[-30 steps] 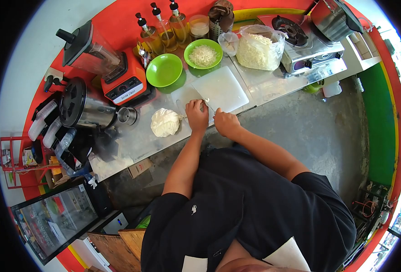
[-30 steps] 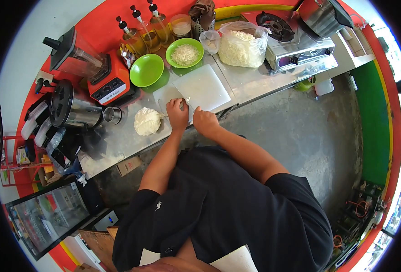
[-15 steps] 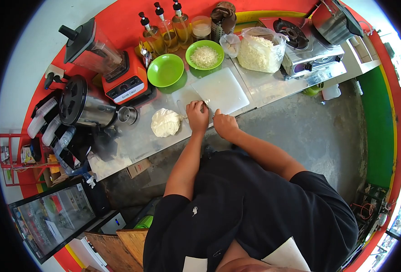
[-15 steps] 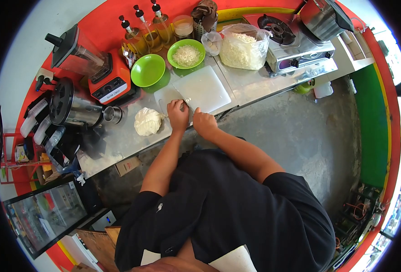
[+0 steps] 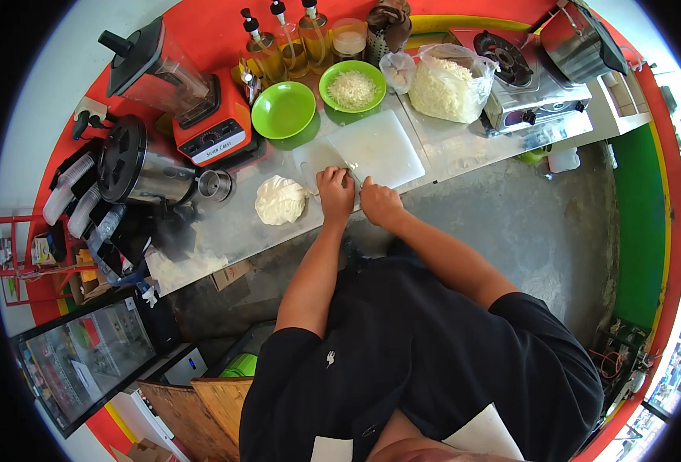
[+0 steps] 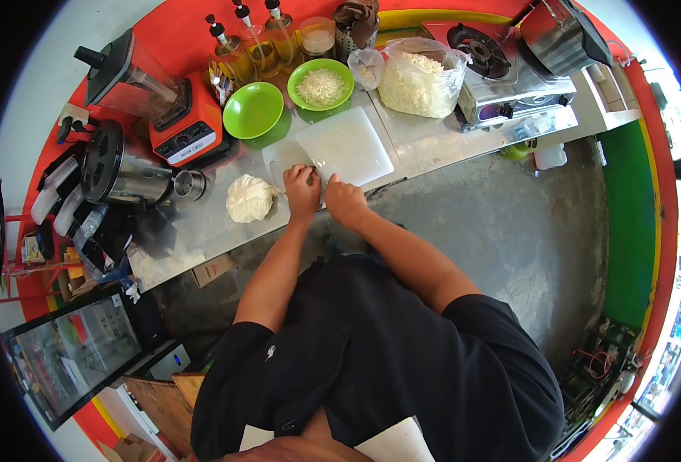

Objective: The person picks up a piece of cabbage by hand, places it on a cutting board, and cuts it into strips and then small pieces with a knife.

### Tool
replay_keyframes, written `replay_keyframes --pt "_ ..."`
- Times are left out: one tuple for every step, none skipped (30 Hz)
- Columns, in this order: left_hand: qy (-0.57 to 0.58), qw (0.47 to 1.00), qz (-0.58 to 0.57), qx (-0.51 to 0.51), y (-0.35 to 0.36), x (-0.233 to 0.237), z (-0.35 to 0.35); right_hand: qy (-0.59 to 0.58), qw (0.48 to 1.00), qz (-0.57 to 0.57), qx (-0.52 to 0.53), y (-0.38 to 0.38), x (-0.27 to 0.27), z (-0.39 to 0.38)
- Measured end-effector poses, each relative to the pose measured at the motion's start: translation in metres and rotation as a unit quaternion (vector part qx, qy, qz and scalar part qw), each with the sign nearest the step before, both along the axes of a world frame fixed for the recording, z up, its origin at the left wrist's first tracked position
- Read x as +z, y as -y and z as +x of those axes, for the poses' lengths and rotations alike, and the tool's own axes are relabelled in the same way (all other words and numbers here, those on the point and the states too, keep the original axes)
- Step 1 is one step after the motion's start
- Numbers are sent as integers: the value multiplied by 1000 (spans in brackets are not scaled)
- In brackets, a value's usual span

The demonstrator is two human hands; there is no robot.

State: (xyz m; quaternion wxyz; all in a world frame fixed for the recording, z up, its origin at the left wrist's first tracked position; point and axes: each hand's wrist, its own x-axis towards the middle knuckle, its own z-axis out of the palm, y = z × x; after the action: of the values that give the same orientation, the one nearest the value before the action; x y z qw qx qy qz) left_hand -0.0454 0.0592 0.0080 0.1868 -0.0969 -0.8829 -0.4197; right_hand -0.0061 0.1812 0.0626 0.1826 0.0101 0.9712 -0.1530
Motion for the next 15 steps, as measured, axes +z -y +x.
replay_keyframes --pt "0 1000 -19 3 0 3 1 19 1000 8 15 -2 6 -5" --pt "-2 999 -37 7 0 6 1 36 999 17 30 -4 12 -8" --pt "-3 999 -38 9 -1 9 -2 35 999 16 33 -6 14 -8" --pt "23 998 -58 17 -2 11 -3 37 999 9 30 -7 16 -4" --pt "49 995 -77 26 -3 13 -3 40 999 2 29 -7 17 0" --pt "49 995 -79 33 -4 15 -3 40 999 1 36 -8 18 3" --pt "62 993 -89 40 -6 16 -5 50 998 5 41 -9 19 4" --pt "76 991 -100 50 -8 18 -6 61 997 9 47 -9 20 4" --pt "78 990 -103 59 -8 17 -7 62 996 5 57 -10 17 2" --pt "97 987 -111 68 -9 18 -8 48 996 -5 69 -10 13 -3" --pt "116 983 -118 75 -10 18 -10 34 996 -15 79 -11 9 -8" --pt "119 982 -123 83 -11 17 -11 36 995 -20 86 -13 14 -11" --pt "165 977 -96 92 -12 15 -13 45 994 -18 96 -16 19 -15" --pt "209 970 -69 101 -13 14 -13 53 993 -16 104 -18 24 -17" --pt "209 969 -73 107 -15 17 -11 53 992 -20 110 -20 22 -16"
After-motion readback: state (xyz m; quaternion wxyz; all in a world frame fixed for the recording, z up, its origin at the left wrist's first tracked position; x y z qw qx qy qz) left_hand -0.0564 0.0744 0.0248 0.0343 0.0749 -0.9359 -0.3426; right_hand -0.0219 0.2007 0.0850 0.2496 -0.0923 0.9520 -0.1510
